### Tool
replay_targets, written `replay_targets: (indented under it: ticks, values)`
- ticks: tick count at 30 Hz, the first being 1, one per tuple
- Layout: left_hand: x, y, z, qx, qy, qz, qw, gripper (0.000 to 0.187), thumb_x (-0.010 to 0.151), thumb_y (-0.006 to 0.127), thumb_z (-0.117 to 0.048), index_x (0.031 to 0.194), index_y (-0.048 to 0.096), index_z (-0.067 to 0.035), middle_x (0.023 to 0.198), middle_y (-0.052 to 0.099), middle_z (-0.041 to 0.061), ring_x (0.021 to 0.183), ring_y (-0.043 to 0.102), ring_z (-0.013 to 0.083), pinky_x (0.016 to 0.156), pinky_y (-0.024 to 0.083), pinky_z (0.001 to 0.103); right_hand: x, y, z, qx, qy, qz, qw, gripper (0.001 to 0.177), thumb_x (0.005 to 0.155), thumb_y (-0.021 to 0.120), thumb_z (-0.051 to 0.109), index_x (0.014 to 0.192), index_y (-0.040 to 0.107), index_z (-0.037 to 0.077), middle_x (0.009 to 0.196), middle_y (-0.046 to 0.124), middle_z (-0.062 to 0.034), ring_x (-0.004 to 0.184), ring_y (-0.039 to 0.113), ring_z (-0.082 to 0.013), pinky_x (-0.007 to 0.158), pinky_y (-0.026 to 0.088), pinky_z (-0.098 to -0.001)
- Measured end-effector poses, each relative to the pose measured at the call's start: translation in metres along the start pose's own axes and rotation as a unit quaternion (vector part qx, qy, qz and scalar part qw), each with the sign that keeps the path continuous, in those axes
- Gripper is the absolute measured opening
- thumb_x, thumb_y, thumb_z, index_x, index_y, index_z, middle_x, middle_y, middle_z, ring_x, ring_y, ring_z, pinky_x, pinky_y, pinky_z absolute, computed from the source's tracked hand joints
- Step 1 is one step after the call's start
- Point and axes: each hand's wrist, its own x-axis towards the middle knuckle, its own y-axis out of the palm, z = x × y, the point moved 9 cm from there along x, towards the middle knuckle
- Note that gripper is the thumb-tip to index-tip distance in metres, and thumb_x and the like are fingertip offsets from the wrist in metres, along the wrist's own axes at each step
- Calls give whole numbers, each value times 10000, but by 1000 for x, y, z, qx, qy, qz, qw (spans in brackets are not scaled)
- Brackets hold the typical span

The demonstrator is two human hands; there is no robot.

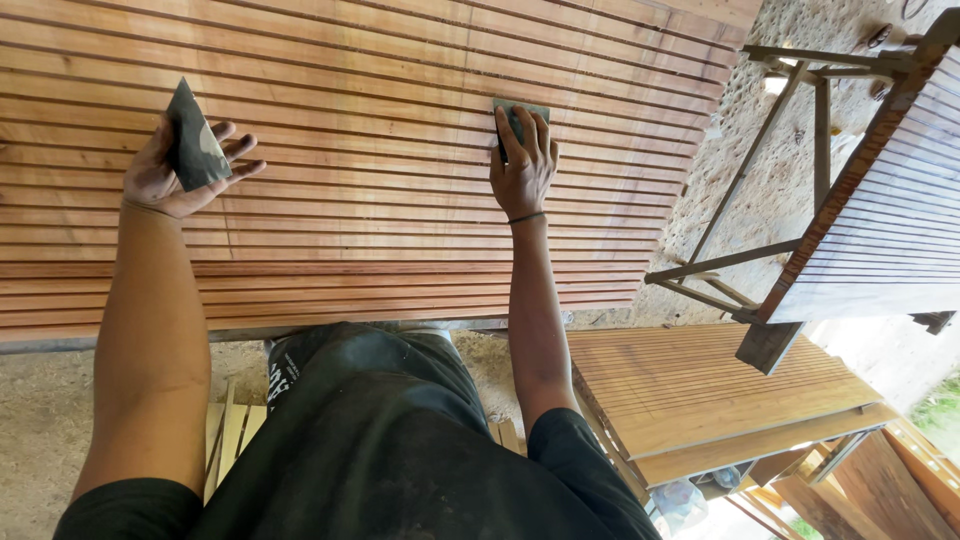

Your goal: The person sands a large wooden tabletop using two sanding blocks held in both hands. They move the blocks back and forth along the wood grain, covering different sections of the surface. The person occasionally pauses to switch the sanding blocks between hands before resuming the sanding motion.

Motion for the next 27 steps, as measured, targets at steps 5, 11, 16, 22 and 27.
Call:
replay_targets:
  ticks: [5,11,16,22,27]
  values:
    - [-1,-8,3,11,-7,-1,1000,462,1086,604,-551,1313,675,-154,1370,660,40,1453,431,332,1312,239,665,1,1,5,-19,1,5,1000,473,901,735,166,1371,675,175,1394,614,-81,1319,538,-322,1019,457,-484]
    - [-3,-20,10,-19,-12,-26,999,503,1108,571,-565,1341,641,-125,1392,653,45,1446,427,332,1354,234,676,7,-9,6,-4,13,80,997,473,851,710,112,1321,713,171,1256,655,-52,1232,571,-286,917,469,-483]
    - [4,6,-3,-6,-7,45,999,441,1107,574,-510,1373,660,-168,1411,642,48,1488,422,332,1350,217,649,25,-27,0,21,42,52,998,389,867,687,97,1234,762,202,1119,687,8,1069,645,-220,829,522,-419]
    - [-5,4,1,-2,-7,20,1000,364,1131,585,-506,1327,672,-213,1422,631,37,1456,417,321,1370,226,663,16,-4,-4,-18,135,18,991,321,908,666,105,1200,769,191,1049,698,7,973,662,-229,762,547,-405]
    - [0,3,0,-14,-3,-1,1000,393,1117,585,-511,1341,664,-199,1398,635,42,1437,426,333,1352,244,670,16,5,15,-12,149,23,988,306,891,684,147,1182,769,188,1015,689,-4,977,660,-248,767,547,-412]
